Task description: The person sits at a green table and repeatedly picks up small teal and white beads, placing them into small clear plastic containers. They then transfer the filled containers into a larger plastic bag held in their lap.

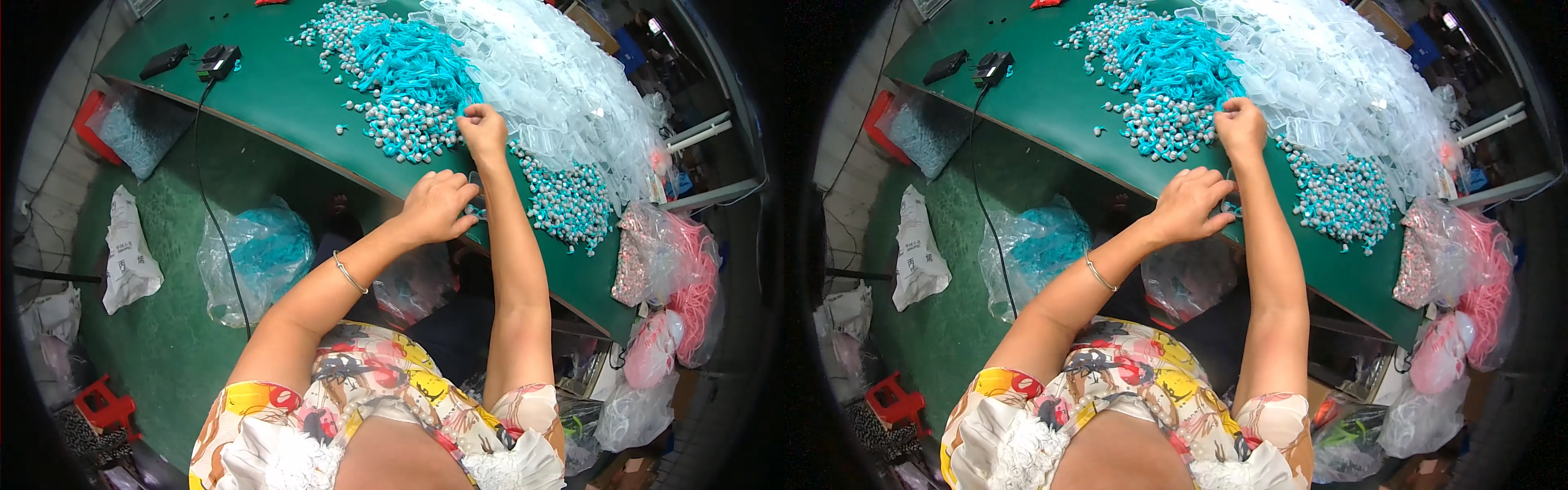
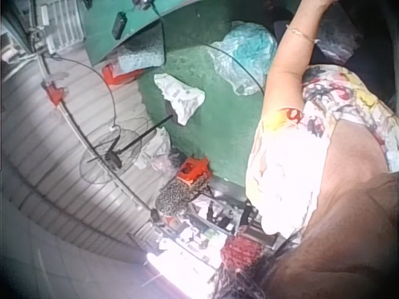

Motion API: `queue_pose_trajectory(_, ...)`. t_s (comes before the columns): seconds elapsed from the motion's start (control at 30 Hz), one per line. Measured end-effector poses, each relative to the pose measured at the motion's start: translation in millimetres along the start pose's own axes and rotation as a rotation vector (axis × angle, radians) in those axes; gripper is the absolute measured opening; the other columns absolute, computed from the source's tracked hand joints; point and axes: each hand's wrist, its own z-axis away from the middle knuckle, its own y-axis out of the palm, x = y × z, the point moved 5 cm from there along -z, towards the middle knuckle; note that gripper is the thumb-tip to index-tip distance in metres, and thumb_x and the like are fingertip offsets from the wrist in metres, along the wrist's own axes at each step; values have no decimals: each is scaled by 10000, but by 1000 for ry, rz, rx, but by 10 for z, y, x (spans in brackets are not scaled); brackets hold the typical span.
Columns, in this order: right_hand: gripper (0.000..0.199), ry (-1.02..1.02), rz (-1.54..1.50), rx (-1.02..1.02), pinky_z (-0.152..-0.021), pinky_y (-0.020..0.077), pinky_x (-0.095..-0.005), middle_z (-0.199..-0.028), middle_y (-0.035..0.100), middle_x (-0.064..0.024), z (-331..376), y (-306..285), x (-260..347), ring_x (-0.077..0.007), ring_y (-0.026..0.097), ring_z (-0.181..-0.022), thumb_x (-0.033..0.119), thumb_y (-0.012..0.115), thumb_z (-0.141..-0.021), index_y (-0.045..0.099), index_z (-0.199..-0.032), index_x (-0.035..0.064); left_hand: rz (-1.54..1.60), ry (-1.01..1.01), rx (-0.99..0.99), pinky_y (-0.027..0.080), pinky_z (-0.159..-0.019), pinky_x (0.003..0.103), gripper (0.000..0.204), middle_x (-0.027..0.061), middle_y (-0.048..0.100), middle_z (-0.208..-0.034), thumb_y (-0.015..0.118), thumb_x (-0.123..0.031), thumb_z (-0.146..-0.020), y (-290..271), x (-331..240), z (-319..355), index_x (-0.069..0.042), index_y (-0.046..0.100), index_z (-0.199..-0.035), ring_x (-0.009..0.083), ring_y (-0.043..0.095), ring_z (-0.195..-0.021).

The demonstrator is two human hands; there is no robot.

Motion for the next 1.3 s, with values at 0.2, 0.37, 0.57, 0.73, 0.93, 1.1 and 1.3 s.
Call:
queue_pose_trajectory(0.2, 166, -130, -472, 79, -688, 494, -244, -873, 678, -24, 397, -650, -37, -68, 590, -758, 34, 710, -817, 678, -976, 1, 19, -8, -7, 457, -806, 410, 410, 55, 593, -910, 796, -292, -721, 10, -20, -15, -115, 659, -1065, 252, 582, -938)
queue_pose_trajectory(0.37, 160, -269, -124, 221, -689, 492, -266, -877, 684, -43, 1028, -1099, -3, -119, 612, -749, 10, 702, -797, 680, -956, 5, 82, -43, 32, 455, -829, 422, 445, 63, 606, -934, 807, -282, -722, 3, 37, 0, -124, 642, -1104, 279, 587, -937)
queue_pose_trajectory(0.57, 131, -559, 142, 236, -716, 489, -360, -878, 671, -88, 1293, -1095, 161, -271, 641, -835, 38, 716, -765, 673, -888, 51, 98, -75, 73, 450, -826, 416, 442, 45, 618, -909, 814, -278, -715, 1, 58, -28, -124, 642, -1092, 271, 594, -935)
queue_pose_trajectory(0.73, 133, -598, 111, 268, -749, 497, -393, -901, 657, -89, 1268, -1034, 154, -289, 629, -878, -13, 715, -759, 676, -876, 35, 125, -71, 79, 449, -818, 414, 443, 41, 620, -897, 817, -281, -712, 14, 76, -41, -121, 641, -1086, 264, 592, -916)
queue_pose_trajectory(0.93, 168, -530, 42, 314, -771, 505, -383, -967, 648, -119, 1232, -1039, 81, -297, 627, -888, -20, 675, -806, 691, -968, 21, 133, -75, 66, 449, -817, 414, 433, 40, 622, -887, 818, -282, -713, 18, 77, -33, -119, 641, -1073, 263, 595, -907)
queue_pose_trajectory(1.1, 220, -463, 92, 183, -771, 503, -366, -959, 644, -131, 994, -1027, -130, -289, 627, -882, 6, 626, -861, 666, -1077, 15, 121, -68, 53, 449, -815, 415, 431, 44, 627, -893, 823, -284, -708, 21, 70, -27, -118, 644, -1063, 267, 597, -914)
queue_pose_trajectory(1.3, 219, -299, 48, 265, -695, 507, -328, -895, 612, -116, 1004, -965, -99, -237, 630, -781, 1, 713, -805, 648, -1013, 11, 145, -88, 58, 447, -816, 420, 525, 41, 625, -891, 827, -270, -709, 6, 65, -22, -115, 598, -1156, 275, 597, -918)
